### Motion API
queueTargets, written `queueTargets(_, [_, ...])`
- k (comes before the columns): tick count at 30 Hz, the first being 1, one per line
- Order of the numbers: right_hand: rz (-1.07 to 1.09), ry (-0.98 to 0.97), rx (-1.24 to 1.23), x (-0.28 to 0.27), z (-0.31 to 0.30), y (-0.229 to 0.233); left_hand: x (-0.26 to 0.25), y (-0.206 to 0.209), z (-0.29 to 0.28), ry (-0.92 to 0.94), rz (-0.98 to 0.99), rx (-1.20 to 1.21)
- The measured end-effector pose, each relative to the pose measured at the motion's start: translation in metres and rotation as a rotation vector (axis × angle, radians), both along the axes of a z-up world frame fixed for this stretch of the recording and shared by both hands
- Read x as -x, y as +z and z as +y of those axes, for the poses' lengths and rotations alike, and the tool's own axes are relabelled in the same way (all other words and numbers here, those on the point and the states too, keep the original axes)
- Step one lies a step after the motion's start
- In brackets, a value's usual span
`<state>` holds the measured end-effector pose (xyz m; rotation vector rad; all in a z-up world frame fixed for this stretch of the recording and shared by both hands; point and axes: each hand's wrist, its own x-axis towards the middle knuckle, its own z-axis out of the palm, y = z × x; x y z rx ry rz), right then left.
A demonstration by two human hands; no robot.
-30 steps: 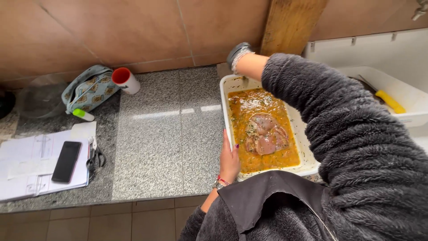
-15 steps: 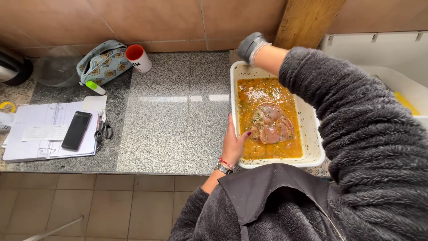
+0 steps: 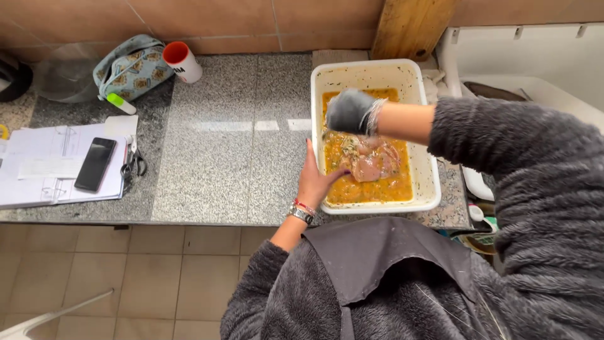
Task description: The person is coating raw chicken breasts in a marinade liquid using their hands and a fork.
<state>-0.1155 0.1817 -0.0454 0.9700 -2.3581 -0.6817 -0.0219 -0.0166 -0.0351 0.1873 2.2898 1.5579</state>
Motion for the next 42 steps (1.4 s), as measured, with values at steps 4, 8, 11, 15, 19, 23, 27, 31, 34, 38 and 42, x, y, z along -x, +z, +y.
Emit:
queueTargets(4, [-0.05, -0.097, 0.103, -0.002, 0.002, -0.003, -0.003, -0.018, -0.006, 0.003, 0.096, -0.117])
queueTargets(8, [-0.091, -0.225, 0.224, 0.003, 0.009, 0.008, -0.015, -0.027, -0.011, 0.054, 0.073, -0.267])
queueTargets(11, [-0.126, -0.309, 0.311, 0.003, 0.009, 0.011, -0.029, -0.026, -0.008, 0.104, 0.078, -0.437])
queueTargets(15, [-0.193, -0.382, 0.413, -0.013, -0.014, -0.004, -0.039, -0.012, -0.003, 0.158, 0.116, -0.428])
queueTargets(19, [0.087, 0.214, 0.153, -0.056, -0.058, -0.031, -0.018, -0.066, 0.004, 0.23, 0.107, -0.593])
queueTargets(23, [-0.76, -0.031, 0.911, -0.09, -0.082, -0.088, -0.03, -0.043, 0.003, 0.23, 0.122, -0.631])
queueTargets(27, [-0.139, 0.214, 0.088, -0.154, -0.039, 0.012, -0.022, -0.059, 0.005, 0.248, 0.136, -0.614])
queueTargets(31, [-0.08, 0.257, 0.088, -0.134, -0.003, 0.033, -0.018, -0.063, 0.005, 0.257, 0.158, -0.482])
queueTargets(34, [-0.037, 0.063, 0.155, -0.096, 0.005, 0.01, -0.041, -0.021, 0.003, 0.261, 0.173, -0.366])
queueTargets(38, [0.067, -0.033, 0.056, -0.041, -0.013, -0.033, -0.052, 0.004, 0.004, 0.292, 0.195, -0.208])
queueTargets(42, [-0.019, 0.039, 0.085, -0.069, -0.015, -0.023, -0.045, -0.012, 0.004, 0.297, 0.162, -0.219])
